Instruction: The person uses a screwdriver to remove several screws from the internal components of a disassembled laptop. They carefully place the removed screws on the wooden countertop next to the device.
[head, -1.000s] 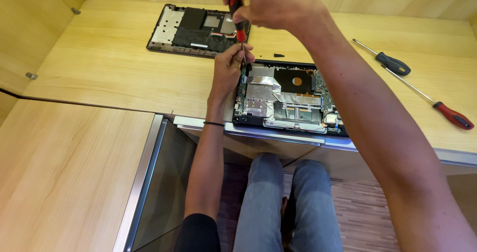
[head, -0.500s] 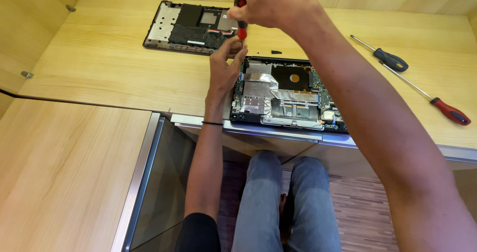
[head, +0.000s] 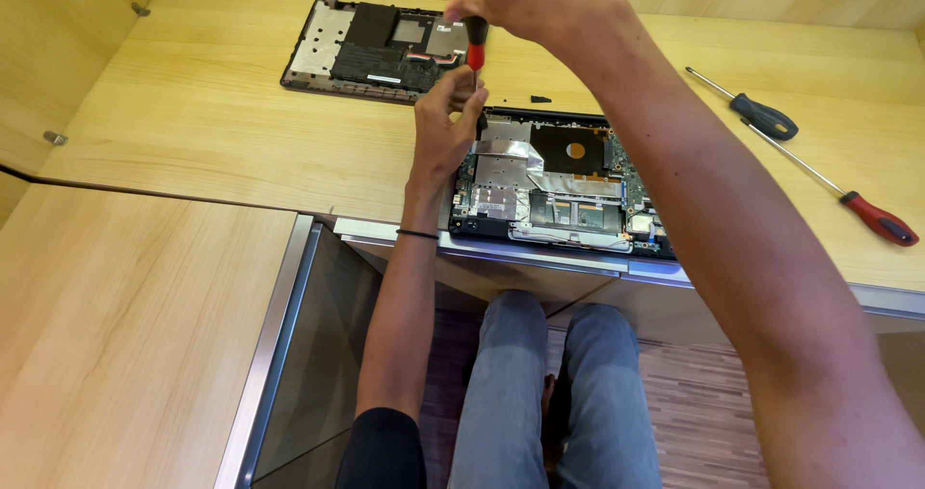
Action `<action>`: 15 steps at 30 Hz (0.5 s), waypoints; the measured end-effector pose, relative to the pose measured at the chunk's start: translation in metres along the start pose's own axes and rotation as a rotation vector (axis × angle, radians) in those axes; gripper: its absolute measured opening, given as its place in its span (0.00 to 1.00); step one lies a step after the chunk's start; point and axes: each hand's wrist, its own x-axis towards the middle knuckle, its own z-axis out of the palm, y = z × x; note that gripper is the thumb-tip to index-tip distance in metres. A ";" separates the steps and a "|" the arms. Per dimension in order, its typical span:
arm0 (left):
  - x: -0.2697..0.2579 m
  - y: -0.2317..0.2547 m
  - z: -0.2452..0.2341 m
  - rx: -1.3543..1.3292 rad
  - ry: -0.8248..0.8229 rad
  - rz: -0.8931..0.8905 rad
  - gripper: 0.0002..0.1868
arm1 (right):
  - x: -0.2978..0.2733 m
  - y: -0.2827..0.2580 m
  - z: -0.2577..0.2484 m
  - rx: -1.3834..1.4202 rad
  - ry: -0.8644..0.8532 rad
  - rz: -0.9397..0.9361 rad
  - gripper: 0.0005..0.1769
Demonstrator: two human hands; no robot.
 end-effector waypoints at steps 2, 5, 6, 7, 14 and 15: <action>0.002 0.003 0.002 0.014 0.042 0.003 0.10 | 0.015 0.008 0.019 -0.159 0.068 0.054 0.39; 0.003 -0.006 0.004 0.010 0.050 0.064 0.04 | 0.013 -0.001 0.021 -0.473 0.313 -0.165 0.43; 0.001 -0.004 0.003 -0.027 0.042 0.071 0.03 | -0.002 -0.018 0.001 -0.227 0.063 -0.145 0.23; -0.001 -0.002 0.001 -0.063 0.033 0.078 0.07 | -0.017 -0.035 -0.020 0.018 -0.182 -0.126 0.29; -0.005 -0.001 0.004 0.028 0.007 -0.014 0.13 | 0.002 -0.009 0.011 -0.189 0.083 -0.143 0.27; -0.005 -0.002 0.005 0.018 0.044 0.018 0.06 | 0.004 -0.008 0.013 -0.291 0.095 -0.102 0.34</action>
